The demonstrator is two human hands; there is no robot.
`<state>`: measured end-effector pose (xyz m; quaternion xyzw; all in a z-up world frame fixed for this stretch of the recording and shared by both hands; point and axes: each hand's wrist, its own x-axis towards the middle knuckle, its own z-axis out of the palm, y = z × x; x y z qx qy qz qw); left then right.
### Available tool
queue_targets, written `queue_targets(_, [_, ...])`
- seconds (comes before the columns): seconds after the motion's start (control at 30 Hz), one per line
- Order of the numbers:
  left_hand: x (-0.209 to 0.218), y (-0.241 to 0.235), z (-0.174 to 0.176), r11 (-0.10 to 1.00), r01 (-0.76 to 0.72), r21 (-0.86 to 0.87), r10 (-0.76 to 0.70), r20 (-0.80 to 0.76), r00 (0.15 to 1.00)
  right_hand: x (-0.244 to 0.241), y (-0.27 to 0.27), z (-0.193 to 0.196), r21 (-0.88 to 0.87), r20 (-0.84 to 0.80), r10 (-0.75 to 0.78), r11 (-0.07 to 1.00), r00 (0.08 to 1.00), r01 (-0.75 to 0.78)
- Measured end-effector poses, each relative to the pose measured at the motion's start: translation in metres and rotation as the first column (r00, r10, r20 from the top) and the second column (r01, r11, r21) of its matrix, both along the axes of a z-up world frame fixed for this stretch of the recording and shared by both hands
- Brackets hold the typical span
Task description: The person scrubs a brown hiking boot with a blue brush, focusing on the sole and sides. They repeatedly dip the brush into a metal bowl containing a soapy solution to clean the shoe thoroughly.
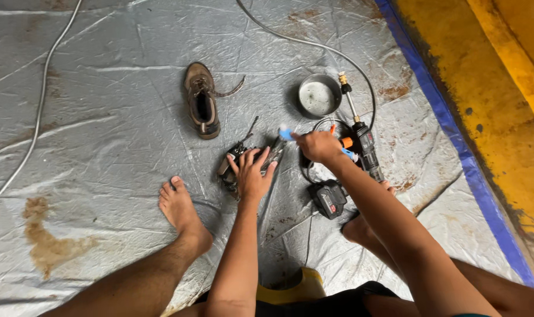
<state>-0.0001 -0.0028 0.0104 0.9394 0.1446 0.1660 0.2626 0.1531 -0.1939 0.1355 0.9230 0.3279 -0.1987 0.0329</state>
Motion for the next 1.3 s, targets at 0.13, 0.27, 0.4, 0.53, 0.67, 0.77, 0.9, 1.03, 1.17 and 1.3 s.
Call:
queue_targets(0.13, [0.001, -0.002, -0.001, 1.000, 0.004, -0.021, -0.004, -0.005, 1.000, 0.003, 0.008, -0.024, -0.070, 0.059, 0.001, 0.998, 0.998, 0.003])
queue_targets(0.27, [-0.002, -0.004, 0.021, 0.999, 0.030, -0.045, -0.034, -0.095, 0.995, -0.005, 0.012, 0.006, -0.039, -0.025, -0.039, 0.999, 0.999, 0.038])
queue_targets(0.4, [0.004, -0.003, 0.003, 0.995, 0.007, -0.096, -0.020, -0.135, 0.991, 0.018, -0.004, -0.087, 0.145, -0.185, -0.457, 0.863, 0.870, 0.484])
queue_targets(0.53, [0.004, 0.018, 0.005, 0.965, -0.027, -0.259, 0.053, 0.093, 0.994, -0.012, 0.008, -0.093, 0.395, -0.678, -0.529, 0.322, 0.510, 0.860])
queue_targets(0.67, [0.010, 0.031, 0.058, 0.795, 0.211, -0.568, -0.022, 0.321, 0.947, -0.035, 0.020, -0.046, 0.368, -0.929, 0.014, -0.066, 0.370, 0.927])
queue_targets(0.77, [0.015, 0.035, 0.088, 0.732, 0.284, -0.620, -0.032, 0.385, 0.923, -0.037, 0.033, -0.019, 0.427, -0.904, 0.040, -0.007, 0.426, 0.904])
queue_targets(0.9, [0.027, 0.026, 0.129, 0.751, 0.330, -0.571, -0.033, 0.467, 0.883, -0.040, 0.025, -0.036, 0.544, -0.839, 0.063, 0.110, 0.540, 0.832])
queue_targets(1.03, [0.030, 0.028, 0.118, 0.770, 0.311, -0.557, -0.038, 0.446, 0.894, -0.051, 0.010, 0.038, 0.648, -0.754, 0.005, 0.161, 0.657, 0.744])
queue_targets(1.17, [0.033, 0.031, 0.133, 0.740, 0.316, -0.594, -0.043, 0.427, 0.903, -0.028, -0.006, 0.037, 0.544, -0.653, -0.266, 0.487, 0.709, 0.683])
queue_targets(1.3, [0.032, 0.030, 0.131, 0.729, 0.381, -0.568, -0.092, 0.470, 0.878, -0.046, -0.005, 0.033, 0.286, -0.490, -0.501, 0.681, 0.714, 0.674])
